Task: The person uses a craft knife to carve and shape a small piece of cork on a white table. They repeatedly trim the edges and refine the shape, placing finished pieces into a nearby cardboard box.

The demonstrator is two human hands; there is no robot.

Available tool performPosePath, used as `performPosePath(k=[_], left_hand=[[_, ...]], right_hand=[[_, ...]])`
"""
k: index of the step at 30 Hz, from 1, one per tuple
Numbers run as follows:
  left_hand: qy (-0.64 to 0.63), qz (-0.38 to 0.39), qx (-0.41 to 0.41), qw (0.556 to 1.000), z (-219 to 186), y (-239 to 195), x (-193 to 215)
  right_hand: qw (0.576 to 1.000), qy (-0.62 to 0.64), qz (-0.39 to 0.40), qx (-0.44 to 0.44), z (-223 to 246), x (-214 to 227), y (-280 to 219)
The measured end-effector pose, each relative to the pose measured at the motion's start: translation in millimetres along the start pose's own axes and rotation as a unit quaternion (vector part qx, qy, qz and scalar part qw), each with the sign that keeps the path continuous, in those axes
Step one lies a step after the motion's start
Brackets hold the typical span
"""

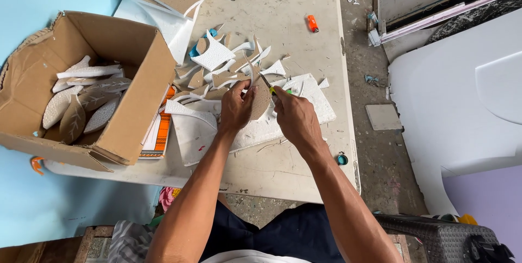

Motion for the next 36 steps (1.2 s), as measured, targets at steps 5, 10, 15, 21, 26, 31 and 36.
performPosePath(k=[5, 10, 15, 21, 26, 31, 36], left_hand=[[0.003, 0.004, -0.005, 1.000, 10.3, -0.6, -4.9], [-0.004, 0.005, -0.006, 1.000, 18.2, 0.5, -8.2], [0.003, -0.012, 0.007, 1.000, 12.9, -0.4, -3.0], [-0.002, 0.001, -0.011, 1.000, 5.9, 0.7, -1.6], [0.010, -0.013, 0.005, 1.000, 5.5, -0.5, 0.5], [0.013, -0.014, -0.009, 1.000, 2.3, -1.7, 2.5], [0.004, -0.015, 0.004, 1.000, -6.5, -4.4, 4.7]], right_hand=[[0.999, -0.043, -0.003, 0.026, 4.1, 2.1, 0.2], [0.997, -0.068, 0.009, 0.032, 3.5, -5.3, 10.7], [0.993, -0.104, 0.023, 0.048, 12.1, 3.8, 3.9], [0.993, -0.104, 0.027, 0.055, 2.6, -11.3, 14.8], [0.989, -0.124, 0.037, 0.072, 6.9, -1.1, 7.3], [0.978, -0.176, 0.020, 0.112, -5.0, -9.4, 9.4], [0.980, -0.142, 0.003, 0.142, -0.4, -7.0, 4.5]])
Point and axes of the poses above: each hand's wrist, its own y-axis towards the middle knuckle, its own x-axis out of the back of the hand, z = x × y, the point moved 7 cm from there along y, towards the middle knuckle, and after that the axes turned 4 degrees about y, right-handed, at the moved point
